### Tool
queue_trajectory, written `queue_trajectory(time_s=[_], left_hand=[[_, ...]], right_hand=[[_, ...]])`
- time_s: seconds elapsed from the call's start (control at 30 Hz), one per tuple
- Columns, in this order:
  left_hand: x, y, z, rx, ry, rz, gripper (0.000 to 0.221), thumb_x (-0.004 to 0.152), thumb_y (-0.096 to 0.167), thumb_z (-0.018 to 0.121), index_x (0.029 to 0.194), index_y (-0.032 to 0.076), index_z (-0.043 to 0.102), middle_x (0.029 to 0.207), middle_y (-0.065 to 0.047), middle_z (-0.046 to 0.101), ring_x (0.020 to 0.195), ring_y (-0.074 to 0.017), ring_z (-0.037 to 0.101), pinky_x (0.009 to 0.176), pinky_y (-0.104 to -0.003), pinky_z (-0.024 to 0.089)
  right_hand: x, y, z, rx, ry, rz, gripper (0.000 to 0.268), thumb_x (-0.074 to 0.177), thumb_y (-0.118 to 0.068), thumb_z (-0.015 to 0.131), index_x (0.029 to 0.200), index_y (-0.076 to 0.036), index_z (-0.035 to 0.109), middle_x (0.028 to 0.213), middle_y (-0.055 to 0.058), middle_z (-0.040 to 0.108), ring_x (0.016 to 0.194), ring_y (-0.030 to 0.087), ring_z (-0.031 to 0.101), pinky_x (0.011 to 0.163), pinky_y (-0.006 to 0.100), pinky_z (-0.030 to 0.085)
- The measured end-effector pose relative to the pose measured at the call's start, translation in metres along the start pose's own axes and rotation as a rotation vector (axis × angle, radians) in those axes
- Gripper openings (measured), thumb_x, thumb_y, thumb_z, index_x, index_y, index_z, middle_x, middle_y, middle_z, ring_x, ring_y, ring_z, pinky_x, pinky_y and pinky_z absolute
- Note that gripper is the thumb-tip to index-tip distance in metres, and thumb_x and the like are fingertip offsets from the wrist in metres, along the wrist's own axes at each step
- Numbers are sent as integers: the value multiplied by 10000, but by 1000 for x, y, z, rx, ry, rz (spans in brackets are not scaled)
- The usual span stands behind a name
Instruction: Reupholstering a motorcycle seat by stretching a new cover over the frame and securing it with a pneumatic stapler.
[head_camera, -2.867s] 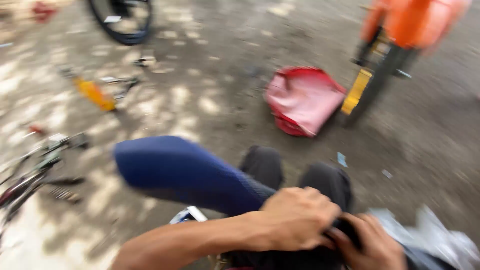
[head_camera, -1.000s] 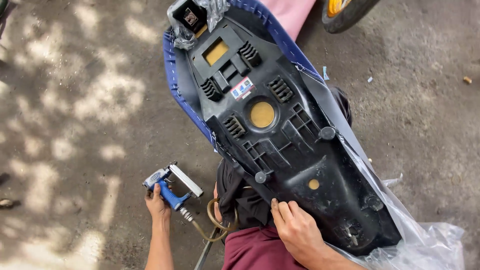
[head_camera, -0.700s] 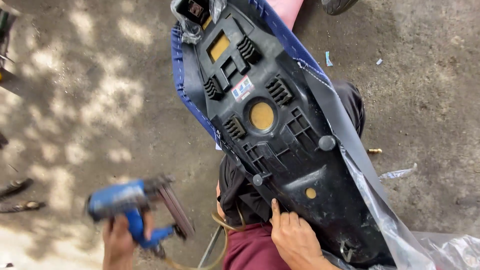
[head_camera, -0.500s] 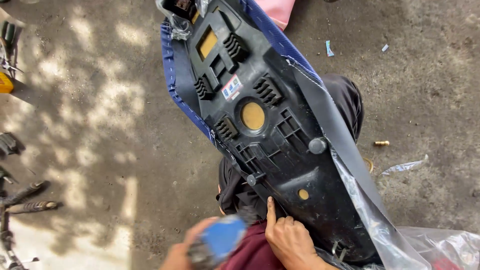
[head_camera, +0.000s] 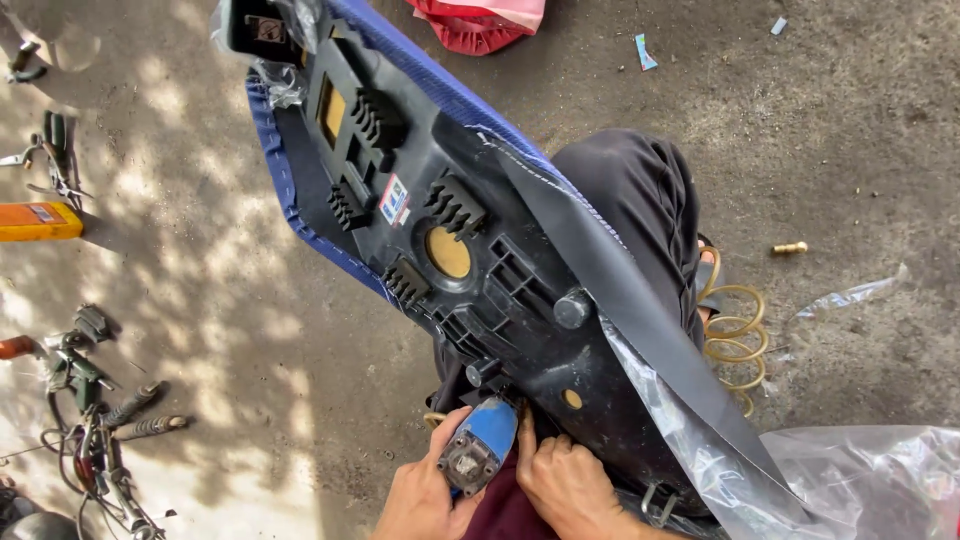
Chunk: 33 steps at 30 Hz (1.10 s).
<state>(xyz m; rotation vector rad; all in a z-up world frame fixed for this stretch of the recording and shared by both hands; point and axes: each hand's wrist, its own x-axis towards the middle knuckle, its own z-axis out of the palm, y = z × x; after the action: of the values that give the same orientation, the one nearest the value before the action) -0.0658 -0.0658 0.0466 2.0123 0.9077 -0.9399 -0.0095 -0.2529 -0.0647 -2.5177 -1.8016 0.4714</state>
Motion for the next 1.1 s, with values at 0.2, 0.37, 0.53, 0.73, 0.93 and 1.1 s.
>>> queue_trajectory(time_s=[0.2,0.37,0.53,0.73,0.93,1.1], left_hand=[[11,-2,11,74,49,70,859,844,631,704,1528,323,285,896,-51,784,652,-349,744,635,-433,601],[-3,8,0,-78,104,52,789,836,488,735,1507,336,347,1215,42,738,832,-328,827,799,-401,659],[-35,42,-15,-189,80,-532,921,691,602,791,1517,503,395,934,68,886,844,-102,888,849,-193,692],[-23,27,9,-188,-56,-168,857,817,639,691,1553,394,326,813,21,787,553,-175,729,601,-277,623],[-12,17,34,-60,35,73,831,870,460,737,1557,318,290,838,-33,729,570,-323,738,577,-379,614],[-3,19,45,15,51,115,842,839,356,725,1542,315,264,1010,-18,708,555,-470,590,543,-489,521]], right_hand=[[2,6,3,-2,-12,47,607,864,-195,548,1406,77,576,539,33,650,426,140,582,358,304,423],[-2,15,-6,-46,-9,-5,584,918,-139,507,1448,105,515,580,43,636,474,152,566,408,294,432],[-13,19,-24,-138,85,-62,553,952,-53,395,1457,154,485,648,38,620,586,156,526,526,287,437],[-28,20,-35,-129,197,-52,466,991,-52,370,1339,150,606,626,17,503,594,185,469,534,317,389],[-29,26,-34,-145,153,-107,419,980,-114,396,1176,109,692,723,102,607,667,213,469,600,335,381],[-33,26,-3,-128,112,-115,422,905,-109,539,1255,88,667,992,231,755,959,329,683,792,373,541]])
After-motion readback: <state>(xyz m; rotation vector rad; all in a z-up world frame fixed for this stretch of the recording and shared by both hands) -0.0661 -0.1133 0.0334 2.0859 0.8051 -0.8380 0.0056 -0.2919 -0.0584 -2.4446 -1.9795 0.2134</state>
